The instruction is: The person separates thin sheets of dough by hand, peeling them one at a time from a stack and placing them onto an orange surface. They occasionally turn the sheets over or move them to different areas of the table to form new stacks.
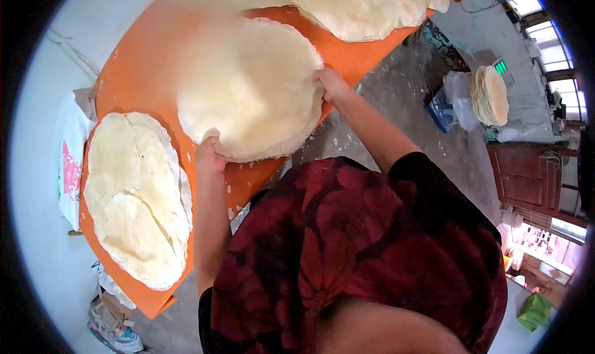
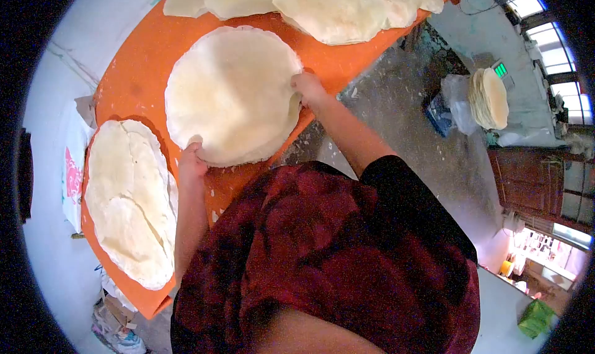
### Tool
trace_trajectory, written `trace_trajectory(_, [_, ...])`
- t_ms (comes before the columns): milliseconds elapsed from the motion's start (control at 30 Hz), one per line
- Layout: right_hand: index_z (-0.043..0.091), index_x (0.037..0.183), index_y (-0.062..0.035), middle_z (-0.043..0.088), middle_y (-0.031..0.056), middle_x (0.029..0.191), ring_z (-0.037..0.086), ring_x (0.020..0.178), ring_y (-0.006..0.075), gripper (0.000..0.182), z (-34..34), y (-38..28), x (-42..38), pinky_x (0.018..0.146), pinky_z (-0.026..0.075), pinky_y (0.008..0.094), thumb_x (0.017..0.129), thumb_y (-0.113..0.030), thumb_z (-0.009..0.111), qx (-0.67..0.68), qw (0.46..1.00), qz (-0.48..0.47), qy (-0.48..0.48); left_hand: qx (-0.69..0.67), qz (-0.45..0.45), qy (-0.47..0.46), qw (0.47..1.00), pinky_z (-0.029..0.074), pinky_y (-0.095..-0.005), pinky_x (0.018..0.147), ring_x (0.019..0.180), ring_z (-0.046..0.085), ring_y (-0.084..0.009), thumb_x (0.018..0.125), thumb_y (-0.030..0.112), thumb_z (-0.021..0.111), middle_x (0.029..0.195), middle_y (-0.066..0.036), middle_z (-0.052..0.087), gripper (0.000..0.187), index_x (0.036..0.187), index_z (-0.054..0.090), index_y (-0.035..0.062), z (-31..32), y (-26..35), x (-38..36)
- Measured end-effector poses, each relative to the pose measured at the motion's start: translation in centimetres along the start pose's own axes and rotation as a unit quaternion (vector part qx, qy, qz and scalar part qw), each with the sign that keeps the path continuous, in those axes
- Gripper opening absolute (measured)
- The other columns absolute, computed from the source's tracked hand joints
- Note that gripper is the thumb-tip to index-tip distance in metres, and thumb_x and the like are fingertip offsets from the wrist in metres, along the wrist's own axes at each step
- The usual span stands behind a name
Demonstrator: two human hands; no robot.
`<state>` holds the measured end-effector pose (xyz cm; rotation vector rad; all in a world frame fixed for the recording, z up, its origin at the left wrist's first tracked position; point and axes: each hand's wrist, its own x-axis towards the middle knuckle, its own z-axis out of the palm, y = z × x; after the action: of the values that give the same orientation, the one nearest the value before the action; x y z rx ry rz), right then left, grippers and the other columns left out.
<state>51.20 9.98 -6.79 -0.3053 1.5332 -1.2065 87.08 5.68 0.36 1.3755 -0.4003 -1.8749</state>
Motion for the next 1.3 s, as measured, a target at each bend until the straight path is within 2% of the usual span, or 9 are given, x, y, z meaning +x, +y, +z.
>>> trace_trajectory(167, [0.053,0.102,-0.0017,0.058,0.0141,0.089,0.057,0.083,0.0305,0.035,2.1,-2.6,-4.5,0.075,0.046,0.0366,0.068,-0.013,0.052,0.001,0.977,-0.209,-0.041,0.095,-0.015,0.093,0.991,0.047,-0.0360,0.053,0.077,0.057,-0.0262,0.073,0.001,0.051,0.092,-0.015,0.052,0.030,0.101,0.047,-0.0069,-0.7,0.1,1.0])
trace_trajectory(233, [0.051,0.108,-0.0060,0.053,0.0152,0.103,0.051,0.096,0.0317,0.042,2.9,-5.1,-7.6,0.080,0.043,0.0424,0.067,-0.010,0.054,-0.196,0.927,-0.318,0.045,0.027,-0.013,0.112,0.993,0.045,-0.0346,0.051,0.074,0.056,-0.0253,0.074,0.002,0.052,0.093,-0.015,0.052,0.028,0.101,0.047,-0.0060,-0.3,0.5,1.1])
trace_trajectory(367, [0.049,0.115,-0.0123,0.039,0.0115,0.125,0.033,0.118,0.0312,0.049,3.9,-6.7,-14.0,0.095,0.030,0.0456,0.066,-0.009,0.054,-0.684,0.605,-0.406,0.036,0.111,-0.010,0.098,0.989,0.048,-0.0333,0.067,0.077,0.056,-0.0229,0.079,0.007,0.048,0.094,-0.012,0.055,0.020,0.098,0.051,-0.0005,-2.2,0.6,3.2])
trace_trajectory(467, [0.047,0.117,-0.0198,0.030,0.0085,0.132,0.020,0.125,0.0307,0.052,3.8,-4.5,-14.4,0.095,0.025,0.0532,0.067,-0.013,0.061,-0.744,0.534,-0.399,-0.053,0.008,0.008,-0.044,0.999,0.047,-0.0356,0.071,0.086,0.056,-0.0231,0.080,0.009,0.050,0.096,-0.010,0.057,0.020,0.098,0.052,0.0018,-1.8,0.8,0.9])
trace_trajectory(667, [0.051,0.111,-0.0187,0.039,0.0048,0.125,0.029,0.122,0.0273,0.041,4.1,-2.8,-12.7,0.097,0.024,0.0516,0.071,-0.014,0.058,-0.696,0.473,-0.535,-0.076,-0.022,-0.058,-0.085,0.994,0.041,-0.0393,0.085,0.101,0.051,-0.0228,0.083,0.024,0.051,0.107,-0.006,0.055,0.030,0.108,0.050,0.0071,-1.9,-0.1,-2.5])
trace_trajectory(867, [0.055,0.098,-0.0163,0.052,-0.0005,0.111,0.046,0.107,0.0208,0.028,4.6,-5.2,-10.9,0.087,0.037,0.0420,0.071,-0.011,0.054,-0.534,0.664,-0.495,-0.170,-0.083,-0.063,-0.072,0.992,0.035,-0.0425,0.093,0.111,0.045,-0.0248,0.084,0.035,0.047,0.118,-0.008,0.050,0.043,0.116,0.045,0.0067,0.9,1.1,-4.7])
trace_trajectory(1000, [0.053,0.103,-0.0159,0.050,0.0032,0.113,0.044,0.109,0.0257,0.034,4.0,-3.9,-12.6,0.086,0.036,0.0434,0.069,-0.009,0.055,-0.656,0.525,-0.532,-0.106,-0.084,-0.076,-0.037,0.993,0.035,-0.0433,0.091,0.110,0.044,-0.0253,0.085,0.037,0.046,0.118,-0.008,0.049,0.045,0.118,0.043,0.0075,1.5,1.3,-5.4])
trace_trajectory(1167, [0.044,0.114,-0.0148,0.038,0.0092,0.123,0.031,0.119,0.0299,0.053,4.8,-2.3,-14.2,0.093,0.028,0.0509,0.065,-0.021,0.064,-0.704,0.523,-0.469,-0.102,-0.046,-0.029,-0.128,0.990,0.036,-0.0438,0.085,0.105,0.046,-0.0253,0.084,0.035,0.047,0.116,-0.007,0.050,0.041,0.116,0.043,0.0094,-1.5,-0.4,-1.5])
trace_trajectory(1300, [0.045,0.109,-0.0102,0.044,0.0117,0.114,0.038,0.112,0.0282,0.051,7.7,-1.7,-16.5,0.087,0.032,0.0475,0.065,-0.025,0.066,-0.664,0.549,-0.485,-0.150,-0.038,-0.060,-0.015,0.997,0.037,-0.0449,0.091,0.105,0.048,-0.0273,0.087,0.025,0.044,0.114,-0.010,0.051,0.033,0.113,0.044,0.0048,-0.2,0.0,-2.8])
